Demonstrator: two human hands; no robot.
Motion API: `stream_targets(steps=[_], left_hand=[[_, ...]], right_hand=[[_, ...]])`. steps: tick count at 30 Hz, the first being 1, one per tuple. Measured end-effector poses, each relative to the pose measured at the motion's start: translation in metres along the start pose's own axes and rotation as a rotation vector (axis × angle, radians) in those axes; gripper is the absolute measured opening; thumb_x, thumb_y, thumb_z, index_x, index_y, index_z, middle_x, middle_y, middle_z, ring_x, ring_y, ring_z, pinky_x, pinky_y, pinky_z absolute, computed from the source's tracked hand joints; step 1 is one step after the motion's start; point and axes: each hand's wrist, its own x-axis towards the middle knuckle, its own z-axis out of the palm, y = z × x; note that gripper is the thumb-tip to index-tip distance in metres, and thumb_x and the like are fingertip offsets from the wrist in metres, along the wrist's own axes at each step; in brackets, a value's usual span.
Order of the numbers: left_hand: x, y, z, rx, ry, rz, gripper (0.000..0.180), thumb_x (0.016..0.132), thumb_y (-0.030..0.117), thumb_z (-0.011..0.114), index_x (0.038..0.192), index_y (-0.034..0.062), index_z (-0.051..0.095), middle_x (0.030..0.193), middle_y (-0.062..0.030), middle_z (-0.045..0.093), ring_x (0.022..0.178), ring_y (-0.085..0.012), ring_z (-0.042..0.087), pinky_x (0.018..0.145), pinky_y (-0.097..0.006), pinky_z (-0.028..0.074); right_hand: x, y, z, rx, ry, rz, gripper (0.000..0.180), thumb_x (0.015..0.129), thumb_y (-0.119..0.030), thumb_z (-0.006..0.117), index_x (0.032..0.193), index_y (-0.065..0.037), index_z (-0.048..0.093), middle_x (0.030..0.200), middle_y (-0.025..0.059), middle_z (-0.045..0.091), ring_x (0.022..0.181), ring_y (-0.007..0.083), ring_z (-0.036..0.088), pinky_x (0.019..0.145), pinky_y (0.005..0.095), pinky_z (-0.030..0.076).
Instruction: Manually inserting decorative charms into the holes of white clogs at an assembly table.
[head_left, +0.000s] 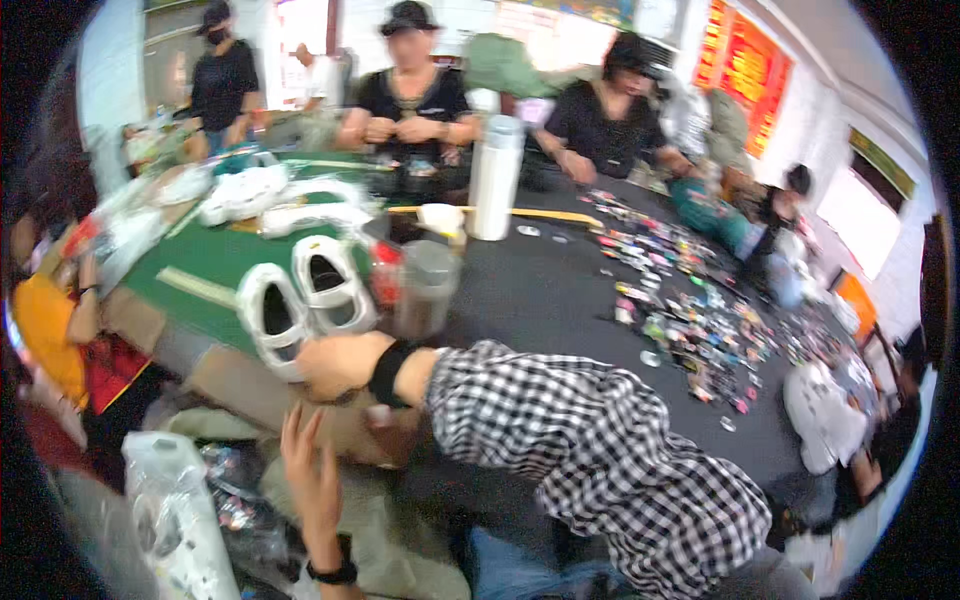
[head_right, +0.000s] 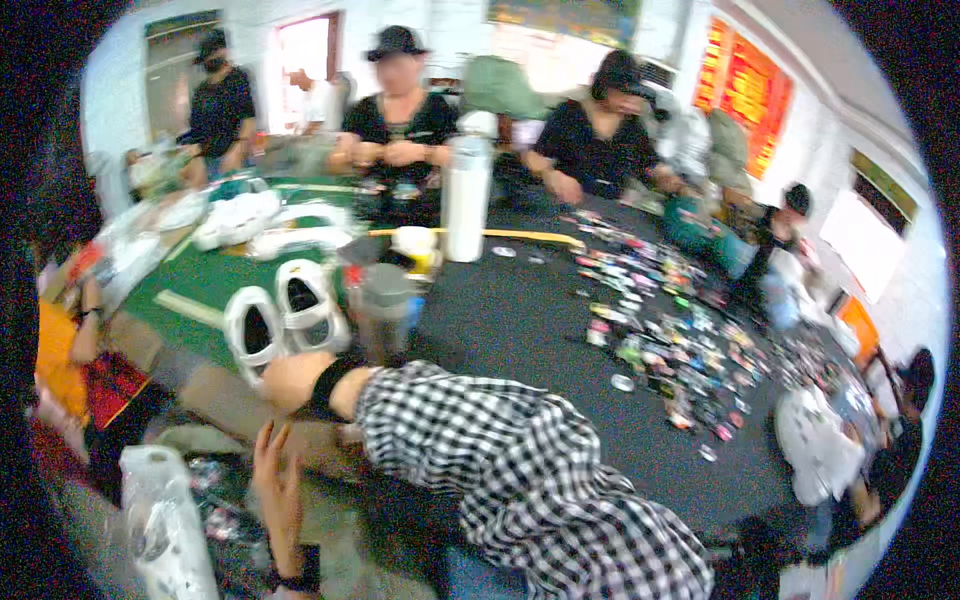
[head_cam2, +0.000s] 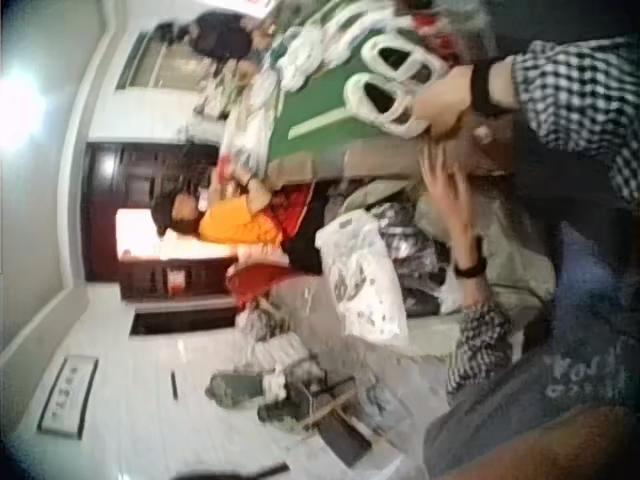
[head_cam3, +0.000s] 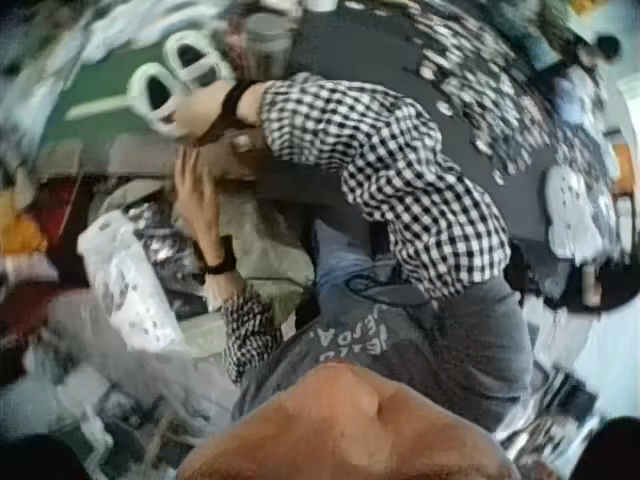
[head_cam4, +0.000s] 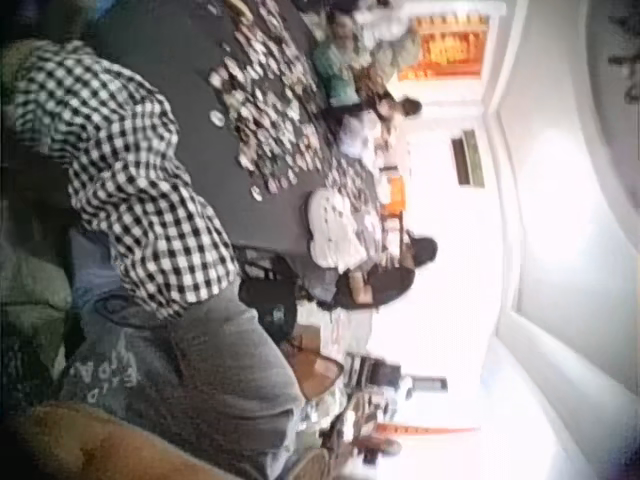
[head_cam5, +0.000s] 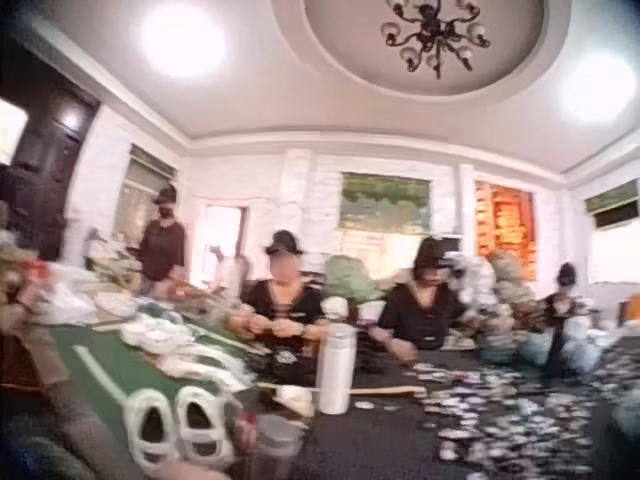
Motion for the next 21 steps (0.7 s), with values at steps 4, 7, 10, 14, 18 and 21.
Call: stream_targets(steps=[4,7,10,14,18,21], left_hand=[[-0.034,-0.009,0.012,-0.171,-0.128,-0.012,0.031,0.092,0.011,0.051,0.119,-0.0014,0.059,0.133,-0.0162,0.052,0.126,-0.0308,0.047,0.108,-0.041,0.032],[-0.047,0.050,0.003,-0.239,-0.145,0.123,0.034,0.099,0.021,0.048,0.123,-0.0018,0.059,0.121,-0.0202,0.061,0.109,-0.0325,0.059,0.094,-0.040,0.045],[-0.054,0.071,0.010,-0.220,-0.146,0.276,0.034,0.100,0.020,0.048,0.122,-0.0039,0.058,0.120,-0.0205,0.061,0.107,-0.0314,0.060,0.092,-0.039,0.046],[-0.065,0.101,0.017,-0.162,0.010,0.301,0.033,0.101,0.019,0.047,0.116,-0.0062,0.061,0.116,-0.0205,0.063,0.105,-0.0326,0.060,0.091,-0.040,0.046],[-0.078,0.116,0.016,-0.014,0.106,0.314,0.032,0.101,0.017,0.046,0.110,-0.0076,0.064,0.114,-0.0204,0.064,0.104,-0.0350,0.060,0.091,-0.042,0.046],[-0.077,0.131,0.017,0.012,0.119,0.419,0.030,0.101,0.016,0.046,0.110,-0.0073,0.062,0.114,-0.0206,0.064,0.106,-0.0363,0.059,0.094,-0.045,0.044]], right_hand=[[-0.042,-0.026,0.006,0.094,0.252,0.037,0.036,0.076,-0.011,0.062,0.103,0.012,0.057,0.097,0.0238,0.059,0.074,0.0383,0.067,0.064,0.0416,0.057],[-0.118,-0.046,-0.034,0.174,0.511,-0.157,0.050,0.079,-0.014,0.061,0.116,0.013,0.043,0.120,0.0266,0.045,0.095,0.0377,0.062,0.072,0.0436,0.055],[-0.220,-0.060,-0.069,0.215,0.546,-0.092,0.036,0.081,-0.014,0.062,0.110,0.005,0.052,0.113,0.0183,0.052,0.098,0.0351,0.058,0.081,0.0435,0.050],[-0.376,-0.065,-0.087,0.058,0.609,0.269,0.030,0.085,-0.016,0.064,0.108,0.003,0.059,0.115,0.0175,0.057,0.106,0.0324,0.058,0.088,0.0392,0.050],[-0.533,-0.061,-0.090,-0.227,0.680,0.908,0.028,0.085,-0.012,0.065,0.111,-0.002,0.063,0.111,0.0147,0.064,0.100,0.0307,0.063,0.085,0.0366,0.051],[-0.677,-0.057,-0.075,-0.406,0.779,1.278,0.031,0.085,-0.009,0.064,0.114,0.000,0.061,0.117,0.0151,0.062,0.113,0.0302,0.056,0.099,0.0373,0.042]])
